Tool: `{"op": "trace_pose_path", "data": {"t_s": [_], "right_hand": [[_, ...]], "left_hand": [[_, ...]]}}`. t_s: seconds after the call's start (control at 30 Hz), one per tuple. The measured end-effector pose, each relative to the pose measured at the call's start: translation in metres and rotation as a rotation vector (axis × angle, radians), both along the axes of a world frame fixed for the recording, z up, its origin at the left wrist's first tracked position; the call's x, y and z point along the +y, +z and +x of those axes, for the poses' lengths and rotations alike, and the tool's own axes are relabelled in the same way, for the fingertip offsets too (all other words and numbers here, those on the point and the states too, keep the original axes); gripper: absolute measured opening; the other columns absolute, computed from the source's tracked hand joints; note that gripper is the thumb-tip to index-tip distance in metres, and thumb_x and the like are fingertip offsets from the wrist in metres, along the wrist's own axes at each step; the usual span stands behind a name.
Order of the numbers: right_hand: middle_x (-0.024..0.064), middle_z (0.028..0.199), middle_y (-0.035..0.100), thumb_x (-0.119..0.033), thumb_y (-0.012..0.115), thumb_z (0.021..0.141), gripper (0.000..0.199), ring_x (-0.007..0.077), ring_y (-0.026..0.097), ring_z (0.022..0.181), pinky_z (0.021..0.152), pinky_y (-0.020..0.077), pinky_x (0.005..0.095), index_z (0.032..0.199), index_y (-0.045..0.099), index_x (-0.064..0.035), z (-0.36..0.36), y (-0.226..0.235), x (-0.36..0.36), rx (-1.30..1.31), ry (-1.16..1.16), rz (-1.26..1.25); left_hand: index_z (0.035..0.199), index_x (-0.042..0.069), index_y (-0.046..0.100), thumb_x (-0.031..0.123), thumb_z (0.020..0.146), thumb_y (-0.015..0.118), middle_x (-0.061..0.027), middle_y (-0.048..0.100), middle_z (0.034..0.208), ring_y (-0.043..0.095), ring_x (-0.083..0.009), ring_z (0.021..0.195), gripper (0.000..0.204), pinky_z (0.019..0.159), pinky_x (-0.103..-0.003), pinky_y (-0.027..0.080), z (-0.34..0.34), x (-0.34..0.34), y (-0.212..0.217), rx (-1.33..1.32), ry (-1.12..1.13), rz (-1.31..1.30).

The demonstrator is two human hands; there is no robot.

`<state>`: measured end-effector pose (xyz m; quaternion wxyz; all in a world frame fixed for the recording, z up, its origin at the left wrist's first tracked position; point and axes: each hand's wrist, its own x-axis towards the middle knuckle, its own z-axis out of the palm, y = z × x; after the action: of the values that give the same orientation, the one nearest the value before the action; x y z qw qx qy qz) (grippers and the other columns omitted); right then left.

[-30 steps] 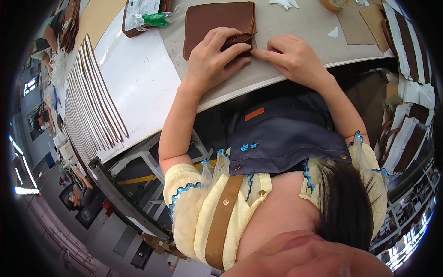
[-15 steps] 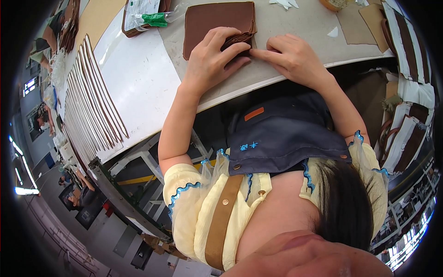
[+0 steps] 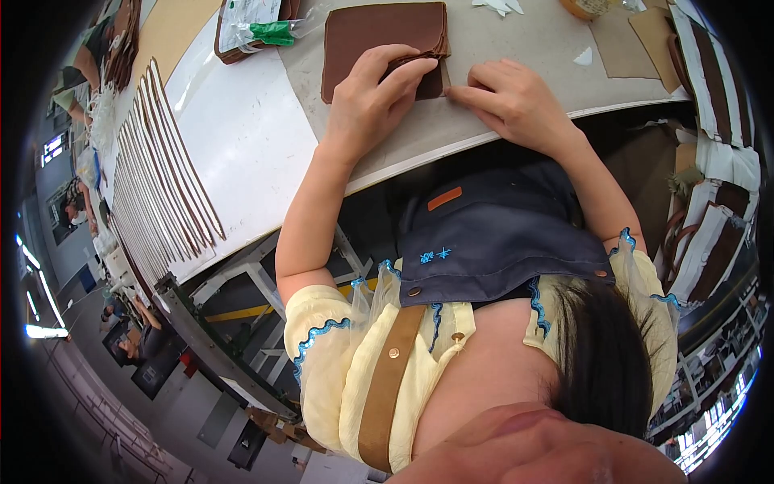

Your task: Assembling and folding leather wallet components at a workshop station.

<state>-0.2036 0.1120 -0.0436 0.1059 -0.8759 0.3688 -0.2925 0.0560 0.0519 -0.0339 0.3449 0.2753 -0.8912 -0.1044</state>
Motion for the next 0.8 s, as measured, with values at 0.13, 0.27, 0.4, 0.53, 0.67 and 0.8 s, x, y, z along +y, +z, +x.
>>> {"op": "trace_pose_path", "data": {"t_s": [0.13,0.27,0.4,0.53,0.67,0.8], "right_hand": [[0.0063,0.093,0.060,-0.008,0.074,0.089,0.034,0.0274,0.061,0.084,0.078,0.0499,0.0404,0.123,0.075,-0.0124,-0.001,-0.002,-0.001,0.031,0.006,-0.008],[0.0064,0.093,0.059,-0.008,0.074,0.090,0.043,0.0274,0.060,0.084,0.078,0.0502,0.0404,0.131,0.075,-0.0151,0.000,-0.001,0.000,0.022,-0.010,-0.010],[0.0067,0.091,0.059,-0.007,0.075,0.090,0.051,0.0278,0.060,0.082,0.077,0.0507,0.0407,0.139,0.072,-0.0176,0.000,-0.002,-0.001,0.026,-0.005,-0.008],[0.0073,0.091,0.060,-0.006,0.075,0.090,0.050,0.0281,0.062,0.083,0.078,0.0513,0.0410,0.139,0.072,-0.0156,0.000,-0.004,-0.002,0.013,-0.003,-0.023],[0.0088,0.096,0.064,-0.004,0.075,0.091,0.048,0.0301,0.064,0.086,0.079,0.0518,0.0394,0.138,0.072,-0.0128,0.001,-0.002,-0.001,-0.059,-0.035,0.038],[0.0100,0.108,0.069,-0.003,0.070,0.098,0.042,0.0267,0.067,0.093,0.085,0.0533,0.0365,0.139,0.069,-0.0082,-0.006,0.001,0.001,-0.241,-0.162,0.253]], "left_hand": [[0.137,0.014,0.068,-0.001,0.085,0.081,-0.0081,0.073,0.120,0.072,-0.0292,0.106,0.055,0.087,-0.038,0.062,0.000,0.000,-0.003,0.047,-0.004,0.055],[0.151,0.010,0.056,0.001,0.084,0.086,-0.0099,0.074,0.125,0.072,-0.0305,0.112,0.075,0.095,-0.038,0.061,0.002,0.003,-0.006,0.102,0.017,0.233],[0.149,0.011,0.060,0.005,0.083,0.088,-0.0092,0.073,0.127,0.070,-0.0316,0.119,0.072,0.103,-0.040,0.058,0.000,0.003,0.008,0.050,0.026,0.234],[0.135,0.010,0.071,0.011,0.082,0.089,-0.0076,0.073,0.130,0.068,-0.0314,0.125,0.056,0.101,-0.039,0.059,0.003,-0.005,0.005,-0.071,0.002,0.037],[0.129,0.007,0.074,0.006,0.085,0.085,-0.0118,0.074,0.136,0.068,-0.0328,0.130,0.046,0.106,-0.039,0.058,0.001,-0.001,0.003,-0.011,0.013,0.109],[0.135,0.002,0.072,-0.004,0.091,0.076,-0.0151,0.075,0.136,0.072,-0.0291,0.127,0.044,0.109,-0.037,0.055,0.001,0.000,-0.002,0.180,0.038,0.253]]}}
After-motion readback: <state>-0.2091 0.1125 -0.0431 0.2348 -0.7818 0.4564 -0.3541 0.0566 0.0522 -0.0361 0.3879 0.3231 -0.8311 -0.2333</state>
